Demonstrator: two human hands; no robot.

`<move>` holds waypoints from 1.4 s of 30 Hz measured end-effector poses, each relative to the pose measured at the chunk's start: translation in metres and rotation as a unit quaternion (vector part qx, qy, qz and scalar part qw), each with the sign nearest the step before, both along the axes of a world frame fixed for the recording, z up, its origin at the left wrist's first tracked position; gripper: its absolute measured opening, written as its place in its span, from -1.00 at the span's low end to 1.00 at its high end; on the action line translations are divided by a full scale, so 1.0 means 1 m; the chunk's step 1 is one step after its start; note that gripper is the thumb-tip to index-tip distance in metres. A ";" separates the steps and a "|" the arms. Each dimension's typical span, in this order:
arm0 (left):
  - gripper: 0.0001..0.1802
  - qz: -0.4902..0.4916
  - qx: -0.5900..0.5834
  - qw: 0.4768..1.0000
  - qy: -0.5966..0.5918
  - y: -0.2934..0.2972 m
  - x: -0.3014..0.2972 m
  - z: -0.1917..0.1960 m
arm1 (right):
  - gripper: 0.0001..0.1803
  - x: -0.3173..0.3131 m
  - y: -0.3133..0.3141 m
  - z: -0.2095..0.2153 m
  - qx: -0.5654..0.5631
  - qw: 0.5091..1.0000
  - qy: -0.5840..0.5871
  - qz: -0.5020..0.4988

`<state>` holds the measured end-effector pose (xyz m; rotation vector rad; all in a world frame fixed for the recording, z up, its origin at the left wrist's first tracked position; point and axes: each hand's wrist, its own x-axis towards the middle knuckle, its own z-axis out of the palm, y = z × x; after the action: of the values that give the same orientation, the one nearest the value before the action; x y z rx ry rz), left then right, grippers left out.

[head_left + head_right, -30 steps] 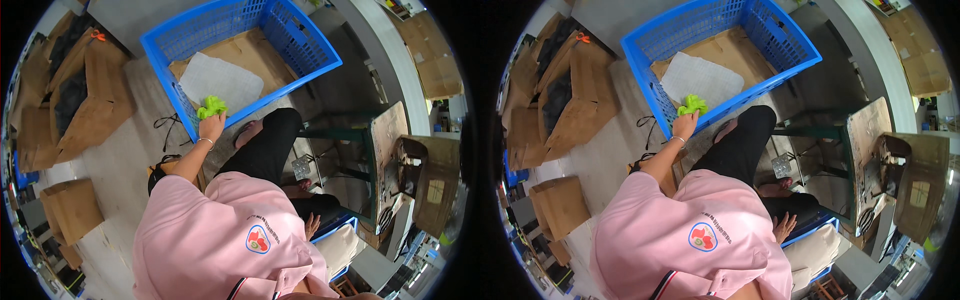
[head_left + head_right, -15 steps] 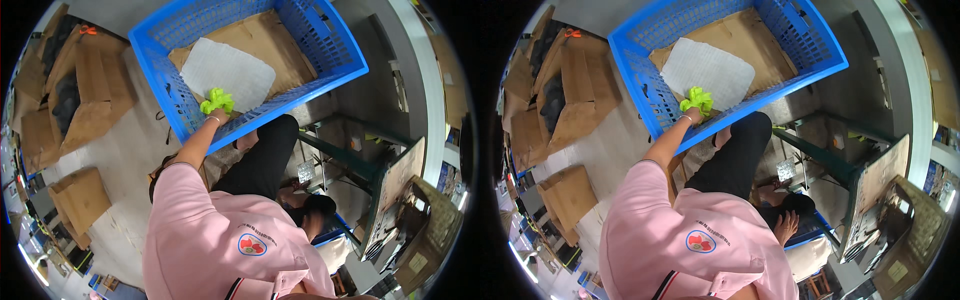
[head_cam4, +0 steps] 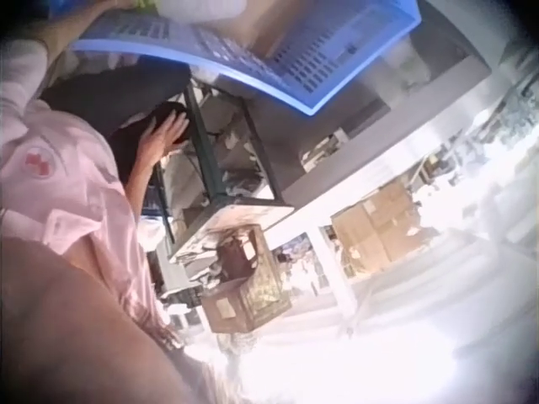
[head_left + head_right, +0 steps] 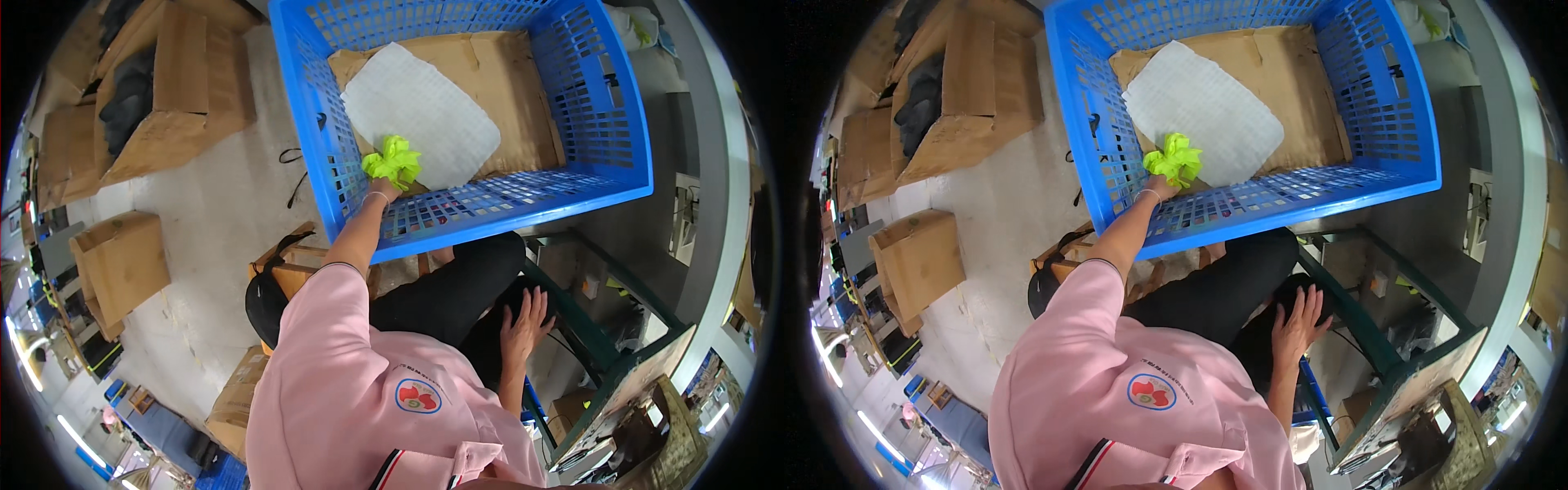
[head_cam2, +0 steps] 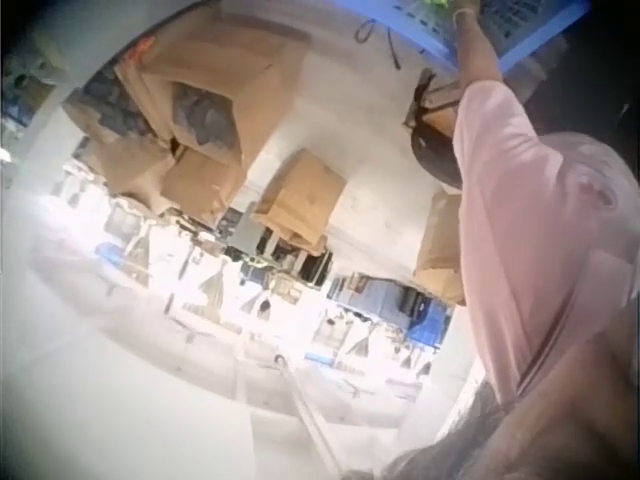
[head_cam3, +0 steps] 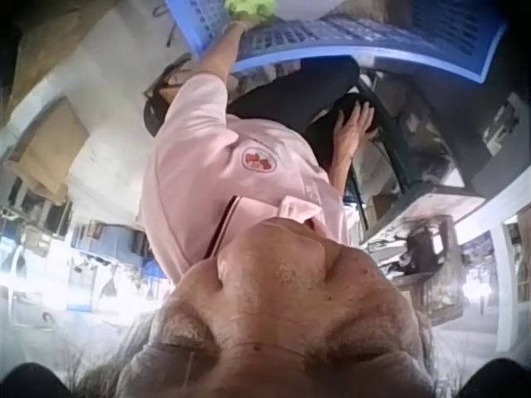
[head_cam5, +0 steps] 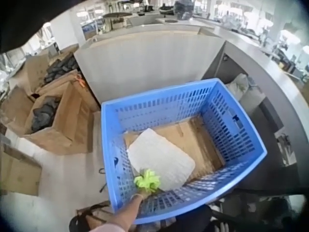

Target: The person is assembling or preparing components of a bag using a sewing machine and manual manipulation.

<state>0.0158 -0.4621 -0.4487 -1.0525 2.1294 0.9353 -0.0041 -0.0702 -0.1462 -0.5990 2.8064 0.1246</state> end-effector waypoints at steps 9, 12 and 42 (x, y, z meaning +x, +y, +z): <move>0.16 0.000 -0.081 0.995 -0.061 -0.014 -0.006 -0.058 | -0.52 -0.077 -0.024 -0.067 -0.052 0.993 -0.108 0.017; 0.20 0.023 -0.132 0.989 -0.062 -0.017 -0.003 -0.091 | -0.54 -0.092 -0.038 -0.068 -0.072 0.986 -0.150 0.005; -0.54 0.061 0.362 0.893 0.259 0.066 -0.038 0.380 | -0.24 -0.131 -0.164 0.126 -0.386 0.598 -0.547 -0.442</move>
<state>-0.0227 -0.3961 -0.0687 -0.5830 1.8069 2.0480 -0.1351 -0.2344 -0.0203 0.5429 1.4518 -1.2314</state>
